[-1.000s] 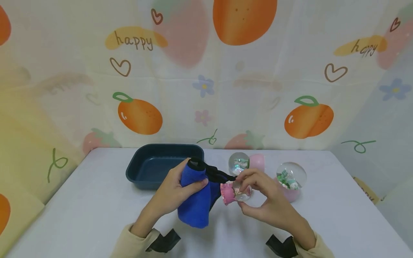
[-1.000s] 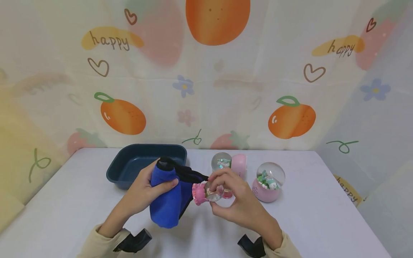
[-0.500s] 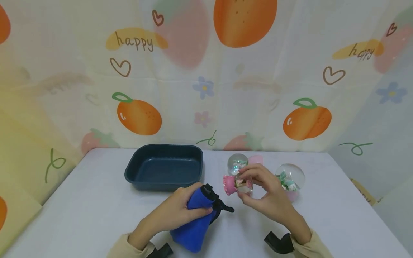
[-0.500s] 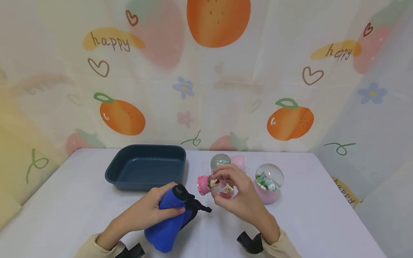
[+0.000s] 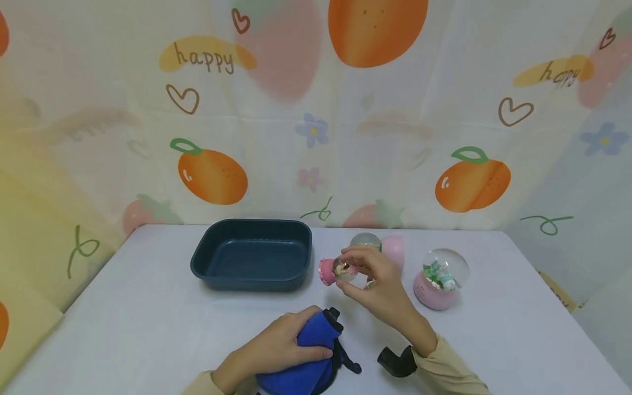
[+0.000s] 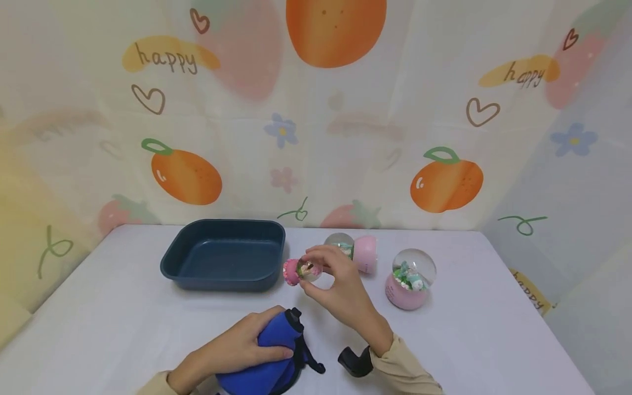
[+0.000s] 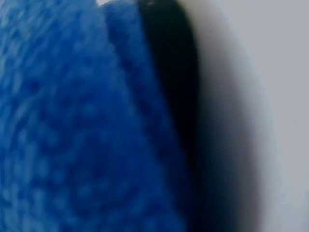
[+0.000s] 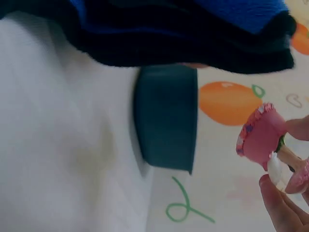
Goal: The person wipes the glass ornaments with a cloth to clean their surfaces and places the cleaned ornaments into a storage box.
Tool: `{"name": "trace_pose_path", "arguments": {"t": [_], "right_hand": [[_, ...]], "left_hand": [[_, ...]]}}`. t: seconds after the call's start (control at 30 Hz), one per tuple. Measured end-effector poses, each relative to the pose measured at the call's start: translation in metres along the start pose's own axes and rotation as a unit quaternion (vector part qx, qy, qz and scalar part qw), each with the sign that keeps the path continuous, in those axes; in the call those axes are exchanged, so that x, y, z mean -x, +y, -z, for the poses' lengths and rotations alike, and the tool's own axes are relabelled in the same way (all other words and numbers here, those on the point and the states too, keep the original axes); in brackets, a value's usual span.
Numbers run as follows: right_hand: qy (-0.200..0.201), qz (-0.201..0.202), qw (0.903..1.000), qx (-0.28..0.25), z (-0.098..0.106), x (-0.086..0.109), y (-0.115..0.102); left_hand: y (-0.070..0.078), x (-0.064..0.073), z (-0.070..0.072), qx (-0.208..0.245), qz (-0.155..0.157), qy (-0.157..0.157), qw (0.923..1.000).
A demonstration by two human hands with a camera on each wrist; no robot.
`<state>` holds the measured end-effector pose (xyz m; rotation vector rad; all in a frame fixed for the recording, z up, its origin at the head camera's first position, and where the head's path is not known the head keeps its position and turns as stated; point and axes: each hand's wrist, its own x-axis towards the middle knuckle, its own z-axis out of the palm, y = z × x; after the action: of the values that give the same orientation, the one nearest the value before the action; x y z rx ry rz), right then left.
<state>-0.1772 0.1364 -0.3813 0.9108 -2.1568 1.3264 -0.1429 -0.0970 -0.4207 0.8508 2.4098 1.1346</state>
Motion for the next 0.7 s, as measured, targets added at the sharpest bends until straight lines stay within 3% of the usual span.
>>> {"name": "trace_pose_path", "arguments": {"t": [0.33, 0.47, 0.7], "right_hand": [[-0.023, -0.058, 0.9978, -0.025, -0.028, -0.022, 0.006], [-0.033, -0.073, 0.9964, -0.027, -0.037, -0.032, 0.01], [-0.061, -0.063, 0.9959, -0.022, -0.053, -0.047, 0.018]], "left_hand": [[0.003, -0.001, -0.005, -0.024, 0.028, 0.009, 0.9993], [0.004, -0.001, -0.004, -0.027, 0.026, 0.012, 0.9992], [0.003, -0.001, -0.004, -0.014, 0.014, 0.016, 0.9997]]}}
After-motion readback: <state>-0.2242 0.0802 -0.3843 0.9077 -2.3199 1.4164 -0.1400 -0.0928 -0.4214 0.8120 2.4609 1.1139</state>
